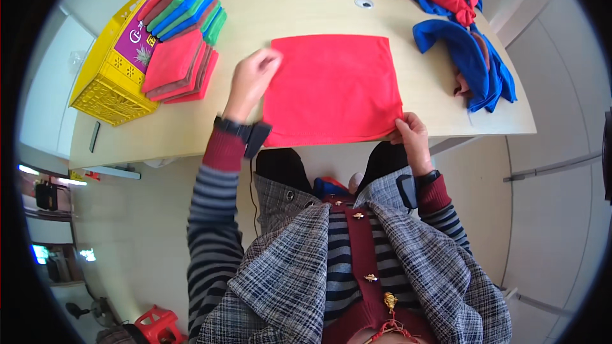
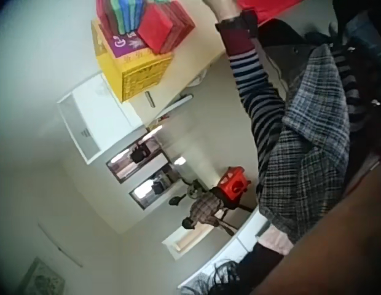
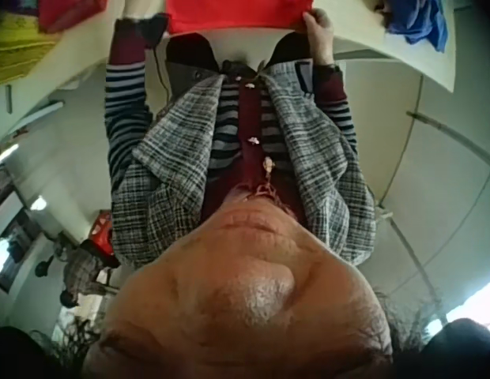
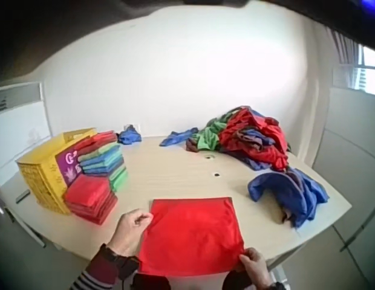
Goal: The person is folding small rectangular red cloths on a white work surface.
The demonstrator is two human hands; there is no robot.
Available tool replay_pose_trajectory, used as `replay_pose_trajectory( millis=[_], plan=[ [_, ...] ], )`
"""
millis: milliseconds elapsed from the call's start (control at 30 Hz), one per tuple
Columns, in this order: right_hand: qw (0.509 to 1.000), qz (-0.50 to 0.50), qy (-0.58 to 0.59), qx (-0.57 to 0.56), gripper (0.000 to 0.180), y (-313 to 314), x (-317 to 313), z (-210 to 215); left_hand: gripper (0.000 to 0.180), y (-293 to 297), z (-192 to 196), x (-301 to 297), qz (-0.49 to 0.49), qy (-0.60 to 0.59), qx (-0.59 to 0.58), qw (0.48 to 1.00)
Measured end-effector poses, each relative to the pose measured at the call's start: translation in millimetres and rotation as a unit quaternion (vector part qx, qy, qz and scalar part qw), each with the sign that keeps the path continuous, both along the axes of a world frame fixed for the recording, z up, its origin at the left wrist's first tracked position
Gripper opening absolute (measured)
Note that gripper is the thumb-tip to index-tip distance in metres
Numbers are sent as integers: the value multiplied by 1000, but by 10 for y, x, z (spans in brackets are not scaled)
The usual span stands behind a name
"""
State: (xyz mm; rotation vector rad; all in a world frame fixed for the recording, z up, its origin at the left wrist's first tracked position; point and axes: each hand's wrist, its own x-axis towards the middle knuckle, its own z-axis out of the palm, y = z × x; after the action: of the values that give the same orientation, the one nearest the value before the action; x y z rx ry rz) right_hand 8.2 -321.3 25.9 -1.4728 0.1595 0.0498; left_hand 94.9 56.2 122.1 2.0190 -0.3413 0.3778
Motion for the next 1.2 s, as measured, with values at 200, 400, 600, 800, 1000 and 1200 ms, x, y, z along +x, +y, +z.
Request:
replay_pose_trajectory(
  millis=[200, 400, 600, 800, 1000, 1200],
  plan=[
    [1000, -21, -7, -21, 15, -4, 0, 60, 14, 320, -890, -1192, 162, 69, 2, 984],
    [998, -42, -27, -30, 17, -10, -11, 13, 17, 28, -839, -1303, 215, 33, 43, 975],
    [998, -44, -25, -44, 19, -11, -30, 32, 23, 6, -868, -1077, 240, 103, 128, 957],
    [998, -43, -13, -51, 21, -54, -46, 30, 25, 112, -678, -1073, 138, 186, -137, 963],
    [998, -29, -19, -51, 26, -50, -42, 22, 22, 154, -906, -1488, 173, 261, -125, 942],
    [999, -24, -19, -43, 26, -80, -26, 19, 20, 84, -1024, -1554, 194, 299, -111, 928]
  ],
)
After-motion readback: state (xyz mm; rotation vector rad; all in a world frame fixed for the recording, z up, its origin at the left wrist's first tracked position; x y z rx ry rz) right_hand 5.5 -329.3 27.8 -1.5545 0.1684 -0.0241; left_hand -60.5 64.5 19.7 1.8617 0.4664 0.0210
